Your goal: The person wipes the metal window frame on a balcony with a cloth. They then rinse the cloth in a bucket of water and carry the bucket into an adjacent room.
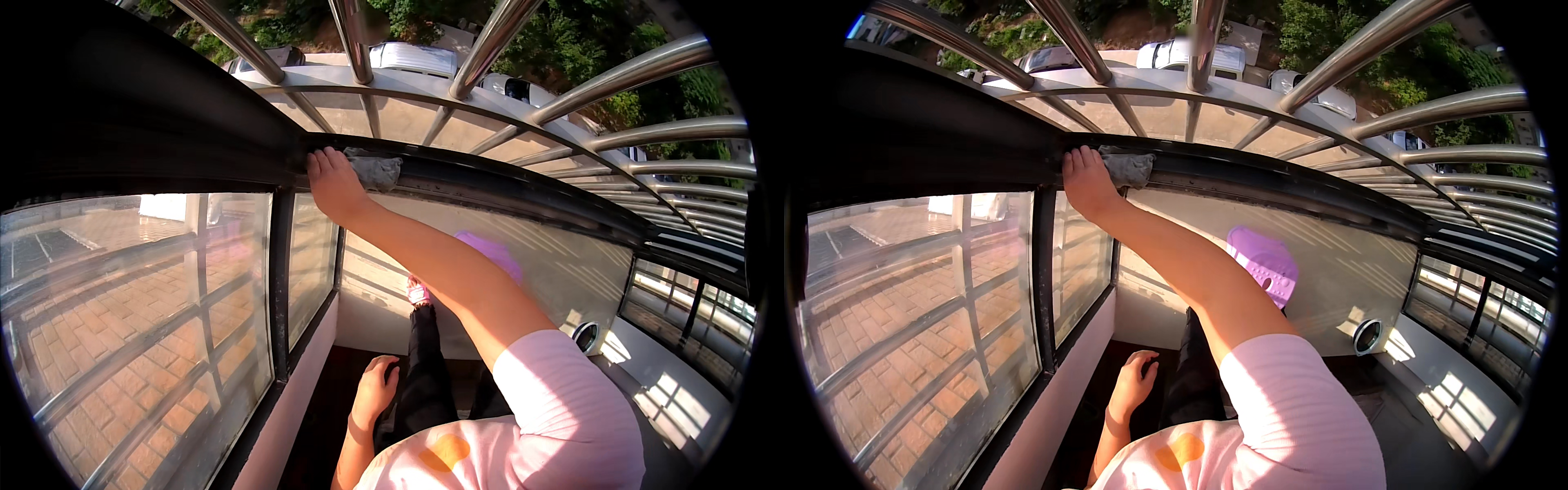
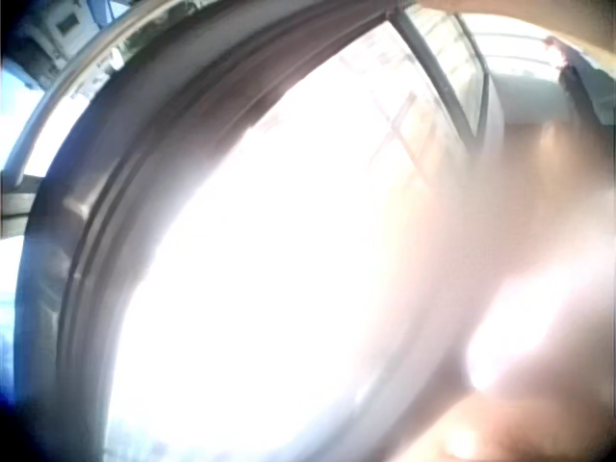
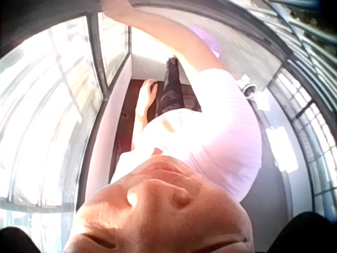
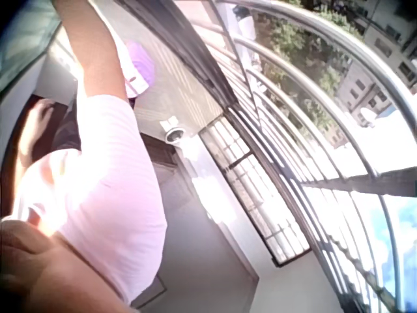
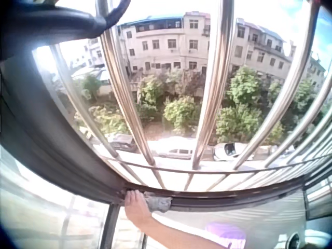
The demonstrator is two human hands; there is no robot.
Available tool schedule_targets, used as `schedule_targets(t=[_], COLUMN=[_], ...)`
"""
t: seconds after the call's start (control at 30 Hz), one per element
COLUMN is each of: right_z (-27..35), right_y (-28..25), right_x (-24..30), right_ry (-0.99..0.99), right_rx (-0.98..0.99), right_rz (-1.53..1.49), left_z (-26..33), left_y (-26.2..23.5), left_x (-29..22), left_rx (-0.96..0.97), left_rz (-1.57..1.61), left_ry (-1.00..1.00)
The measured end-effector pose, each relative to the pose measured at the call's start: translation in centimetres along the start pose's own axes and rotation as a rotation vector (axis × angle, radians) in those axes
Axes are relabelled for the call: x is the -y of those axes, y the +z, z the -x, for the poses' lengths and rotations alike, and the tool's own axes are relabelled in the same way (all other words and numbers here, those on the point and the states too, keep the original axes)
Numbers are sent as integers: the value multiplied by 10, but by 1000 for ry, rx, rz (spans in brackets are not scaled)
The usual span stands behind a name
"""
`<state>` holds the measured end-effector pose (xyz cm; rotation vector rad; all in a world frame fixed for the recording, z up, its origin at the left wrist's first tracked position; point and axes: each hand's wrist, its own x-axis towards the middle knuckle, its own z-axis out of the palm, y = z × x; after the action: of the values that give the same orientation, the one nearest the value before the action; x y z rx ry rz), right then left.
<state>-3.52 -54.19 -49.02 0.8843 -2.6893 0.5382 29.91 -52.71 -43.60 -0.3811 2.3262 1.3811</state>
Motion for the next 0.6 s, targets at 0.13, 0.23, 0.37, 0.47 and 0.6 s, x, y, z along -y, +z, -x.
schedule_targets(t=[0.13,0.23,0.37,0.47,0.6], right_z=[22,60,68,49,70], right_y=[-2,-29,-46,-31,-41], right_x=[-23,-49,-53,-42,-75], right_ry=[10,34,60,6,0], right_rx=[-34,6,0,-27,-21], right_rz=[-91,-42,4,41,-83], left_z=[-7,-1,-5,-8,-14], left_y=[-5,-9,2,10,14], left_x=[-9,-7,-5,-12,-26], left_rx=[-7,-36,-14,39,58], left_rz=[-12,-29,-34,-35,-44], left_ry=[6,-42,-5,41,-15])
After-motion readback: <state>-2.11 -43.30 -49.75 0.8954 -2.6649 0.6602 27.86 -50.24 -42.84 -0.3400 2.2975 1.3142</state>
